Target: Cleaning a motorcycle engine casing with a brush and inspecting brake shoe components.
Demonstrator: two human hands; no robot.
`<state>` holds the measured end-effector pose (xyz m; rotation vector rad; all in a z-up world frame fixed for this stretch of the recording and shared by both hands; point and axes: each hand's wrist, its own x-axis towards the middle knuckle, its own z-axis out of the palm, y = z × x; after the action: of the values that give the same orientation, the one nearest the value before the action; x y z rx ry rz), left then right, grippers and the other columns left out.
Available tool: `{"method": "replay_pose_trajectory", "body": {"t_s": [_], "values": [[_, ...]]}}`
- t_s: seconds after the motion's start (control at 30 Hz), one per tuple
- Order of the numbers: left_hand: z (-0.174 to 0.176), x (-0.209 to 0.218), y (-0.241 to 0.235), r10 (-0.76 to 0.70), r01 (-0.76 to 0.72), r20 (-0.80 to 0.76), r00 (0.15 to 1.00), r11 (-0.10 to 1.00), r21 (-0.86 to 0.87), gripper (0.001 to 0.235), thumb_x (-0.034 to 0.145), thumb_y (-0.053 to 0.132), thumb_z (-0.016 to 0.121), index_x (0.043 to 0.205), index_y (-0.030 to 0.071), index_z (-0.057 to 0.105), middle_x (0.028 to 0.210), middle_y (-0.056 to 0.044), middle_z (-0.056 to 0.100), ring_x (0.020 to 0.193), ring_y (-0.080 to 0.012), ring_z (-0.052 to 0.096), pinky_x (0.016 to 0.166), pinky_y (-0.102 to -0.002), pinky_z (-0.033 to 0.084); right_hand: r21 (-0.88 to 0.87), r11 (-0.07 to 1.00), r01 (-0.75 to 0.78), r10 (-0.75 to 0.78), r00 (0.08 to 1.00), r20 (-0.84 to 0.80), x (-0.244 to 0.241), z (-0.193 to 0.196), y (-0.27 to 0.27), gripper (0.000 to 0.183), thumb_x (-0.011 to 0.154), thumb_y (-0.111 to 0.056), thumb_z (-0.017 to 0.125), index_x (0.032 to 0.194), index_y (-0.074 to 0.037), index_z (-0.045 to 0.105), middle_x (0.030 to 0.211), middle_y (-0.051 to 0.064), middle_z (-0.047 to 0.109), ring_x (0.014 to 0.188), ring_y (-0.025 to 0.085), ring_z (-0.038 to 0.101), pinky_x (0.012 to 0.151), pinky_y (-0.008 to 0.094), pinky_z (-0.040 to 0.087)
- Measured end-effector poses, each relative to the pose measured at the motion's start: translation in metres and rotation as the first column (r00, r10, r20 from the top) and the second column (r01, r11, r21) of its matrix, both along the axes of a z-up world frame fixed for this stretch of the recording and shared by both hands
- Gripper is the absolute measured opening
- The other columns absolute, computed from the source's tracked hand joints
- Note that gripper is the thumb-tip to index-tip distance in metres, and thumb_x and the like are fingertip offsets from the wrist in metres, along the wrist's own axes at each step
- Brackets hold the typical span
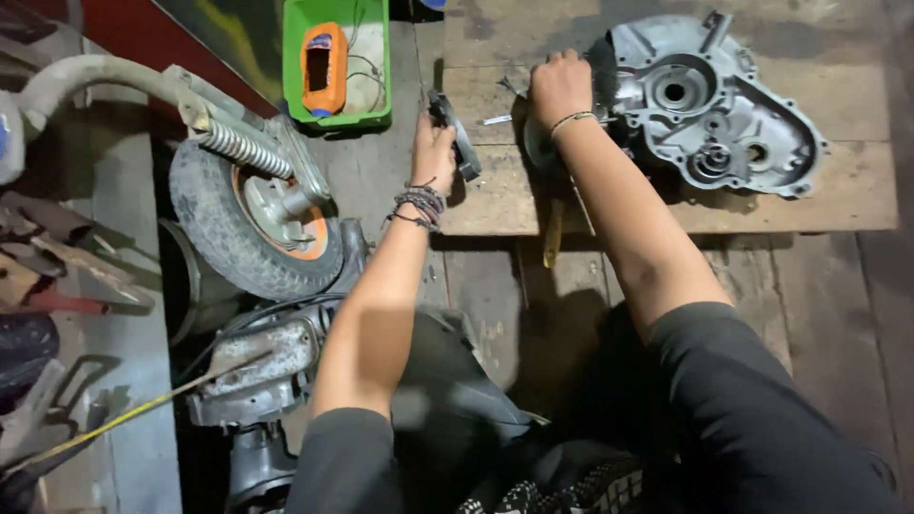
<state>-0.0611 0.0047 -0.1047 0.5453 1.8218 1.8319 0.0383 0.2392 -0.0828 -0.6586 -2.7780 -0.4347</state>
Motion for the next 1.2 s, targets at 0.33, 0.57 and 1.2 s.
{"method": "replay_pose_trajectory", "body": {"t_s": [0.33, 0.57, 1.2], "values": [[-0.003, -0.009, 0.003, -0.101, 0.047, 0.346, 0.933, 0.986, 0.160, 0.033, 0.098, 0.006, 0.054, 0.131, 0.008, 0.051, 0.087, -0.002, 0.053, 0.065, -0.0080, 0.044, 0.051, -0.020, 0.035, -0.002, 0.998, 0.056, -0.055, 0.989, 0.135, -0.021, -0.022, -0.004, 0.011, 0.083, -0.019, 0.067, 0.080, -0.013, 0.077, 0.088, 0.012, 0.073, 0.083, 0.029, 0.061, 0.075, 0.038, 0.046], [0.028, -0.014, -0.003, -0.179, 0.111, 0.418, 0.891, 0.977, 0.184, 0.022, 0.099, 0.010, 0.060, 0.120, 0.006, 0.054, 0.101, -0.008, 0.065, 0.073, -0.0104, 0.056, 0.056, -0.021, 0.039, 0.030, 0.985, -0.169, 0.172, 0.975, -0.144, 0.009, 0.041, -0.017, 0.034, 0.084, -0.052, 0.078, 0.092, -0.019, 0.073, 0.091, 0.006, 0.068, 0.085, 0.027, 0.059, 0.071, 0.039, 0.048], [0.133, 0.051, -0.022, -0.503, 0.506, 0.160, 0.849, 0.862, 0.022, 0.045, 0.097, 0.008, 0.060, 0.139, -0.001, 0.047, 0.088, -0.008, 0.068, 0.052, -0.0083, 0.050, 0.042, -0.021, 0.036, -0.207, 0.768, -0.605, 0.308, 0.634, -0.709, 0.157, 0.220, -0.108, 0.018, 0.085, -0.001, 0.077, 0.093, 0.000, 0.061, 0.089, 0.014, 0.061, 0.080, 0.032, 0.054, 0.073, 0.040, 0.046]]}}
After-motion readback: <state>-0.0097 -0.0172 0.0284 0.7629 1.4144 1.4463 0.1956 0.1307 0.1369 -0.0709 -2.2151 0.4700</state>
